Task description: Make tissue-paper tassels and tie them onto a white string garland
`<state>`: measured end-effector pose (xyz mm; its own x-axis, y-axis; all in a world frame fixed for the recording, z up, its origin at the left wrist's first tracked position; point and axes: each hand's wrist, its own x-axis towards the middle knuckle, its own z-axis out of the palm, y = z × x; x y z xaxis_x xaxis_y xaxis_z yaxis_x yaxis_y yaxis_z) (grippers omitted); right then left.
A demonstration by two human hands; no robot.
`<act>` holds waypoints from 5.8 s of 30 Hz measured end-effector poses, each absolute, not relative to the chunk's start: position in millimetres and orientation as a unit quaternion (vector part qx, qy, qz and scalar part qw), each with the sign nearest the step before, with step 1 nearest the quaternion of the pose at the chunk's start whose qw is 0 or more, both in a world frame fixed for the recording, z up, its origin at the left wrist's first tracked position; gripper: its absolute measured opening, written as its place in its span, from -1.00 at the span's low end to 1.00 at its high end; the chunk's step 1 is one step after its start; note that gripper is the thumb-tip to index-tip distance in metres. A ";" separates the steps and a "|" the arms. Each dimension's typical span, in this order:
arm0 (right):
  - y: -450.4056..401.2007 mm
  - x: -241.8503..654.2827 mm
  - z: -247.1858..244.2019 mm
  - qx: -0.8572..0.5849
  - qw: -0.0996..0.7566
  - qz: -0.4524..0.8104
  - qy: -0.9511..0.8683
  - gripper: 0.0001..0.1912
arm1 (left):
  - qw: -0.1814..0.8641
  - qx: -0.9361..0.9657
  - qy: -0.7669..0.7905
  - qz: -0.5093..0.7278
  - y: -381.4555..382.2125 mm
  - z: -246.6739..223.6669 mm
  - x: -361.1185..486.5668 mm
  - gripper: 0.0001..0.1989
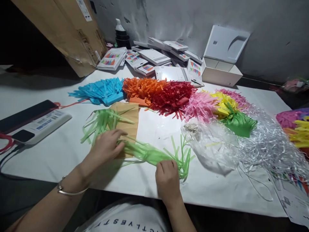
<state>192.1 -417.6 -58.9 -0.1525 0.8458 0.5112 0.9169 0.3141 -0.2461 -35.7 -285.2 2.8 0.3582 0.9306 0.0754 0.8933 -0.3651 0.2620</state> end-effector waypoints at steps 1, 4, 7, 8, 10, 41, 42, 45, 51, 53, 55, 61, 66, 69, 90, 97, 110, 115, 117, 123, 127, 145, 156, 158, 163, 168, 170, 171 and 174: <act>-417.7 191.6 -56.5 -0.582 0.306 -0.059 -0.751 -0.78 | 0.067 0.825 0.542 0.144 -289.4 5.1 -38.2 -0.74; -419.0 189.3 -47.4 -0.570 0.351 -0.041 -0.742 -0.80 | 0.072 0.893 0.385 0.220 -312.0 3.2 -25.6 -0.75; -421.1 187.5 -41.2 -0.544 0.350 -0.003 -0.763 -0.82 | 0.097 0.940 0.261 0.198 -335.9 -13.9 1.3 -0.82; -421.9 187.5 -41.0 -0.539 0.336 0.008 -0.772 -0.84 | 0.100 0.945 0.248 0.191 -341.1 -21.0 8.5 -0.83; -423.8 188.7 -43.5 -0.541 0.302 0.017 -0.785 -0.87 | 0.106 0.947 0.245 0.181 -345.6 -33.6 15.4 -0.81; -416.8 190.9 -51.4 -0.716 0.193 -0.050 -0.669 -0.78 | 0.074 0.876 0.470 0.079 -341.9 -32.1 12.0 -0.81; -414.5 189.6 -50.7 -0.728 0.180 -0.062 -0.659 -0.78 | 0.073 0.873 0.478 0.066 -341.1 -31.0 14.8 -0.81; -412.1 187.1 -47.2 -0.740 0.190 -0.105 -0.636 -0.85 | 0.076 0.873 0.481 0.036 -336.9 -28.4 20.2 -0.81; -415.5 181.8 -49.4 -0.576 0.276 -0.052 -0.768 -0.87 | 0.100 0.878 0.468 0.024 -329.6 -23.8 19.7 -0.79; -414.9 180.0 -53.7 -0.560 0.270 -0.037 -0.783 -0.83 | 0.109 0.876 0.469 0.038 -330.3 -25.1 16.3 -0.82; -413.8 179.1 -56.8 -0.567 0.279 -0.037 -0.775 -0.83 | 0.120 0.880 0.453 0.080 -332.5 -28.4 11.4 -0.87; -413.4 179.8 -53.1 -0.583 0.323 0.008 -0.745 -0.82 | 0.121 0.915 0.332 0.193 -338.1 -40.7 2.1 -0.92; -414.5 180.9 -52.5 -0.585 0.266 0.007 -0.766 -0.88 | 0.147 0.914 0.322 0.197 -337.2 -39.1 2.3 -0.85; -413.8 180.2 -54.5 -0.578 0.273 -0.021 -0.769 -0.81 | 0.164 0.912 0.317 0.201 -337.7 -38.4 2.5 -0.93; -422.5 200.7 -50.2 -0.660 0.266 0.006 -0.702 -0.78 | 0.151 0.885 0.408 0.167 -343.5 -34.2 -12.3 -0.82; -418.6 197.2 -49.2 -0.682 0.245 0.002 -0.689 -0.78 | 0.091 0.917 0.346 0.176 -343.8 -39.1 -2.8 -0.85; -415.3 177.0 -51.3 -0.589 0.270 -0.019 -0.762 -0.88 | 0.125 0.924 0.306 0.192 -341.1 -37.3 6.2 -0.88; -413.3 170.4 -51.3 -0.588 0.236 -0.027 -0.773 -0.84 | 0.126 0.923 0.308 0.194 -341.4 -44.2 5.8 -0.84; -411.8 168.8 -51.5 -0.585 0.230 -0.034 -0.777 -0.80 | 0.134 0.921 0.309 0.194 -339.8 -45.8 5.3 -0.87; -420.7 184.8 -52.0 -0.575 0.262 -0.032 -0.775 -0.76 | 0.159 0.910 0.328 0.199 -338.1 -45.0 -0.5 -0.86; -437.5 204.7 -52.8 -0.581 0.294 -0.021 -0.758 -0.79 | 0.177 0.904 0.341 0.189 -340.3 -40.8 -4.8 -0.87; -438.7 188.2 -52.8 -0.666 0.316 -0.002 -0.676 -0.82 | 0.038 0.972 0.209 0.104 -335.2 -26.7 11.1 -0.92; -420.5 193.1 -44.4 -0.536 0.307 -0.104 -0.779 -0.81 | 0.445 0.817 0.330 0.160 -334.5 -18.9 15.7 -0.75; -422.1 197.6 -32.2 -0.501 0.318 -0.114 -0.796 -0.80 | 0.547 0.750 0.326 0.178 -337.1 -11.3 13.4 -0.75; -424.3 198.1 -5.1 -0.485 0.391 -0.084 -0.778 -0.82 | 0.703 0.591 0.332 0.214 -345.8 -0.5 21.7 -0.71; -429.8 186.7 -4.5 -0.503 0.539 0.025 -0.675 -0.73 | 0.737 0.525 0.314 0.286 -356.5 2.1 38.5 -0.64; -433.1 183.9 -9.0 -0.513 0.568 0.061 -0.641 -0.68 | 0.726 0.526 0.322 0.304 -359.1 2.3 45.0 -0.63; -434.5 183.7 -11.3 -0.518 0.576 0.074 -0.628 -0.66 | 0.717 0.534 0.327 0.308 -359.8 2.7 48.1 -0.62; -437.0 189.0 -16.9 -0.521 0.591 0.098 -0.608 -0.64 | 0.695 0.561 0.336 0.299 -359.8 6.8 56.8 -0.62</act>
<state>189.0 -437.0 -16.9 0.2421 0.7493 0.6164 0.5177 0.4376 -0.7352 56.8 -359.8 6.8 0.5964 0.7918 -0.1317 -0.0386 0.1923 0.9806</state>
